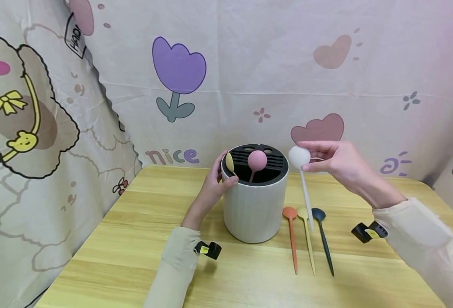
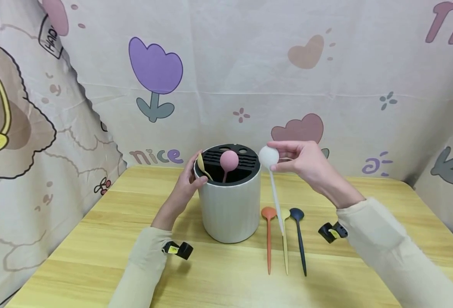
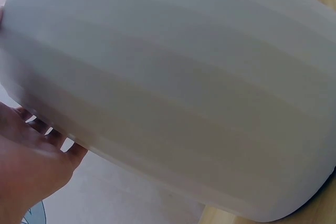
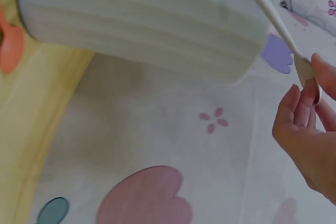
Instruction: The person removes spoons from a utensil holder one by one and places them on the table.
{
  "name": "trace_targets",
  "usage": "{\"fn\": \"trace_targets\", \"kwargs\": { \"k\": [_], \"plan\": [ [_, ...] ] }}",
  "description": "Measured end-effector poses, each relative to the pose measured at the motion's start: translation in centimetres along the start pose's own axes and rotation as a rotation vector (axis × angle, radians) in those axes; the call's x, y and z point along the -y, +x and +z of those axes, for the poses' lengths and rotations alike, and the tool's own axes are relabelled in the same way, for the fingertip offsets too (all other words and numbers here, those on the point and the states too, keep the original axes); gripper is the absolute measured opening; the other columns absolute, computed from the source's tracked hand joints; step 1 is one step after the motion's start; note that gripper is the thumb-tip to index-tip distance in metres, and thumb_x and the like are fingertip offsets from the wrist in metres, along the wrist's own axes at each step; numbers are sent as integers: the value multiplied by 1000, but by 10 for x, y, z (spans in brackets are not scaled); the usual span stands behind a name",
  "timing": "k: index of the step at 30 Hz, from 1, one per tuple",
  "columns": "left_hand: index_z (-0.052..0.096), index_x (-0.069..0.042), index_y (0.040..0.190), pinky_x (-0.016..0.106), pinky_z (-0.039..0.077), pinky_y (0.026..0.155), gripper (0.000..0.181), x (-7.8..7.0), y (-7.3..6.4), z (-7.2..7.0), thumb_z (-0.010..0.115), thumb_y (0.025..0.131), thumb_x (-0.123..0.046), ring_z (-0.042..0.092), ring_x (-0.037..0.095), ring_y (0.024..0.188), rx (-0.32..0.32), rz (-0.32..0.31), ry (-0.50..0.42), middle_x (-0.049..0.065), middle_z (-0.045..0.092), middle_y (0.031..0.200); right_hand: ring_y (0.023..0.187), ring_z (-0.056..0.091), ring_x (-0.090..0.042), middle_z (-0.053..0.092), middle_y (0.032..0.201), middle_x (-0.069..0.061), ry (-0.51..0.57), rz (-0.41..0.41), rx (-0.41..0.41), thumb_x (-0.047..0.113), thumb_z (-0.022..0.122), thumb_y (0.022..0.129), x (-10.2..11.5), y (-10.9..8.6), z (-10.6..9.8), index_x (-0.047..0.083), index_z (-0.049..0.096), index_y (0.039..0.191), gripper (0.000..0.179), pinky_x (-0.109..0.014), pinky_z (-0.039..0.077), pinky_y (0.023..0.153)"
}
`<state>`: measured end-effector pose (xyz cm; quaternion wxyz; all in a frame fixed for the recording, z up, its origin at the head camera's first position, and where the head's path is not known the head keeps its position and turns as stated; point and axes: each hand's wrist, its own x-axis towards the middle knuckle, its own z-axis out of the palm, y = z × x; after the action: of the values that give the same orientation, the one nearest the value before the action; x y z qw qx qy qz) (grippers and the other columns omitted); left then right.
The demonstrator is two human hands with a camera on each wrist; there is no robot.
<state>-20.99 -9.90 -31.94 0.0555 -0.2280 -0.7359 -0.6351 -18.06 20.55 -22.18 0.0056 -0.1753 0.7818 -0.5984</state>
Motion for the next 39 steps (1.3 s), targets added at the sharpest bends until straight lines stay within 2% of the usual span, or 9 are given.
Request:
{"fn": "trace_targets", "kwargs": {
  "k": [9, 15, 18, 23, 31, 34, 39],
  "plan": [
    [21, -12, 154, 51, 21, 113, 96, 0, 1, 0, 64, 78, -52, 26, 25, 140, 0, 12, -19, 11, 27, 154, 94, 65, -5, 71, 101, 5, -87, 78, 32, 5, 77, 81, -32, -5, -10, -9, 47, 137, 65, -20, 50, 83],
    [22, -12, 154, 51, 21, 112, 100, -1, 1, 0, 66, 76, -58, 26, 26, 139, -5, 13, -27, 12, 27, 154, 91, 64, -7, 69, 104, -6, -192, 148, 109, 8, 77, 81, -61, -10, -26, -10, 47, 136, 65, -19, 49, 81],
    [22, -12, 154, 51, 21, 113, 105, -1, 1, 1, 65, 74, -65, 25, 26, 140, -4, 5, -20, 11, 26, 155, 90, 63, -9, 67, 104, -11, -205, 165, 156, 7, 76, 81, -79, -14, -35, -13, 46, 135, 65, -22, 51, 80],
    [21, -12, 154, 51, 20, 113, 108, -2, 0, 1, 65, 73, -67, 24, 26, 141, -1, 0, -20, 11, 26, 155, 91, 61, -11, 65, 105, -12, -190, 201, 192, 7, 75, 81, -105, -22, -49, -17, 42, 135, 68, -24, 52, 80],
    [21, -11, 154, 51, 20, 113, 102, -1, -1, -1, 65, 76, -58, 25, 26, 140, -1, 8, -26, 12, 26, 155, 91, 61, -11, 66, 105, -11, -144, 237, 199, 6, 75, 81, -136, -31, -62, -21, 40, 133, 68, -24, 52, 81],
    [20, -10, 154, 51, 20, 113, 102, -2, -1, -1, 66, 76, -57, 25, 26, 140, 1, 10, -30, 12, 26, 155, 92, 62, -12, 65, 107, -13, -112, 251, 203, 3, 74, 80, -147, -33, -66, -23, 39, 132, 68, -26, 53, 81],
    [21, -13, 154, 50, 21, 113, 100, -2, -1, -1, 66, 76, -57, 26, 25, 140, 5, 10, -32, 10, 26, 155, 94, 62, -12, 63, 112, -19, -117, 277, 215, 3, 73, 81, -163, -37, -73, -23, 37, 132, 67, -25, 52, 82]
  ]
}}
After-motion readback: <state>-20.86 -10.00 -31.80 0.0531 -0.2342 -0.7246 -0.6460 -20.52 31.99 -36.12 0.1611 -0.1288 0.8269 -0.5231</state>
